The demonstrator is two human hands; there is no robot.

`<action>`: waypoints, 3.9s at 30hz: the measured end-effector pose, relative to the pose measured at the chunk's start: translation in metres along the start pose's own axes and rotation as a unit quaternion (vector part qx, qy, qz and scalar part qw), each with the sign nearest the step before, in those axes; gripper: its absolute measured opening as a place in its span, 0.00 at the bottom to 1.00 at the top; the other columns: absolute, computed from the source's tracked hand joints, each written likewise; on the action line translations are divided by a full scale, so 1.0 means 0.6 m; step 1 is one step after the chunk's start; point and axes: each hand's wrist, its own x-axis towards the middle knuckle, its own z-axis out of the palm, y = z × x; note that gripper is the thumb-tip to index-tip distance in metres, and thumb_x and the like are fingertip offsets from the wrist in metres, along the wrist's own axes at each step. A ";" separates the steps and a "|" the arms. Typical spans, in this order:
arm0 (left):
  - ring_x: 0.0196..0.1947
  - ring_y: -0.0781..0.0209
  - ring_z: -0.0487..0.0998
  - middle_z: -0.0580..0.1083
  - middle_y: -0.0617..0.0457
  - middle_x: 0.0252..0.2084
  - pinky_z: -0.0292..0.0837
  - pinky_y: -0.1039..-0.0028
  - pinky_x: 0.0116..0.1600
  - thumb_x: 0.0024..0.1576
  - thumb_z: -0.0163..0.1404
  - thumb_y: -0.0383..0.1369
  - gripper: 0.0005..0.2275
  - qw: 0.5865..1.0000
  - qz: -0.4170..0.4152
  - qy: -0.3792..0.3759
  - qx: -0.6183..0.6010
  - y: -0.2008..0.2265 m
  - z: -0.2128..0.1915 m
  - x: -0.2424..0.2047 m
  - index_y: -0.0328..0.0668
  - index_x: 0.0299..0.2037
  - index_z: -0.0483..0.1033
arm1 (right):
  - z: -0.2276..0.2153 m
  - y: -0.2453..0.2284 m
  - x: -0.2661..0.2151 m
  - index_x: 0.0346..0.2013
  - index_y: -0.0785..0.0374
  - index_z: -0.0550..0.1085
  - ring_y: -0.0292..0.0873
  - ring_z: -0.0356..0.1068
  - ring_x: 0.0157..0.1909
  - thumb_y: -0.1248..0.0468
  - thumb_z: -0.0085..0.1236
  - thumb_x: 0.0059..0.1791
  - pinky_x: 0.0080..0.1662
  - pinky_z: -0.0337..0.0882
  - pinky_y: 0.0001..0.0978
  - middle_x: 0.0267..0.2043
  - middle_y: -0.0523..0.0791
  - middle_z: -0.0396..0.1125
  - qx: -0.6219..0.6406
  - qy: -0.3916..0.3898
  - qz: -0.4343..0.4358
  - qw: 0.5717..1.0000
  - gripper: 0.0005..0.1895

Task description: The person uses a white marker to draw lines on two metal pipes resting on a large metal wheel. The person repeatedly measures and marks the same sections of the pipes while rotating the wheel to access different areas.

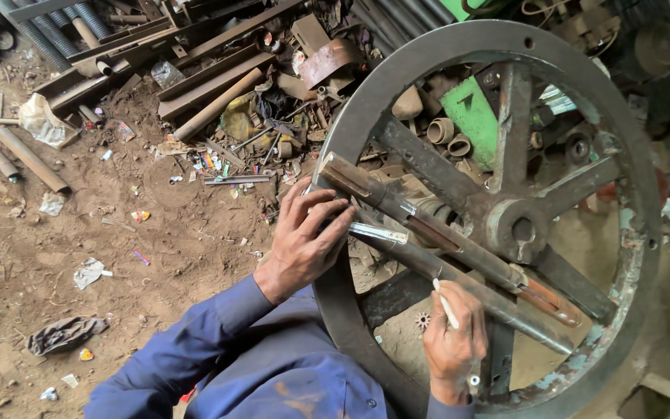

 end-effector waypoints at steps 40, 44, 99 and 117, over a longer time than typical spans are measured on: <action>0.58 0.49 0.73 0.74 0.49 0.52 0.62 0.43 0.71 0.54 0.61 0.27 0.15 1.000 0.005 0.020 -0.012 -0.006 0.014 -0.006 0.39 0.51 0.79 | 0.006 0.002 0.007 0.46 0.68 0.70 0.49 0.75 0.46 0.73 0.61 0.54 0.51 0.75 0.36 0.44 0.50 0.73 0.045 -0.002 0.065 0.997 0.08; 0.58 0.49 0.73 0.75 0.49 0.53 0.62 0.43 0.71 0.53 0.60 0.27 0.15 1.000 0.006 0.018 -0.009 -0.006 0.012 -0.007 0.39 0.51 0.79 | 0.001 -0.004 -0.018 0.44 0.69 0.71 0.48 0.75 0.44 0.74 0.60 0.53 0.48 0.75 0.34 0.42 0.51 0.73 0.063 -0.005 0.069 0.996 0.07; 0.60 0.50 0.73 0.75 0.51 0.53 0.61 0.46 0.73 0.54 0.59 0.27 0.15 1.000 -0.006 -0.001 -0.001 -0.002 0.006 -0.003 0.41 0.52 0.79 | 0.016 0.017 -0.004 0.49 0.71 0.74 0.35 0.73 0.44 0.70 0.58 0.57 0.48 0.73 0.25 0.45 0.46 0.74 0.196 0.047 0.293 0.935 0.07; 0.59 0.49 0.72 0.75 0.50 0.53 0.60 0.45 0.72 0.52 0.60 0.27 0.16 1.000 -0.001 -0.006 -0.003 -0.001 0.001 -0.001 0.40 0.52 0.79 | 0.015 -0.012 0.013 0.47 0.67 0.74 0.44 0.76 0.49 0.72 0.61 0.55 0.55 0.75 0.33 0.47 0.48 0.74 0.084 0.038 0.180 0.979 0.07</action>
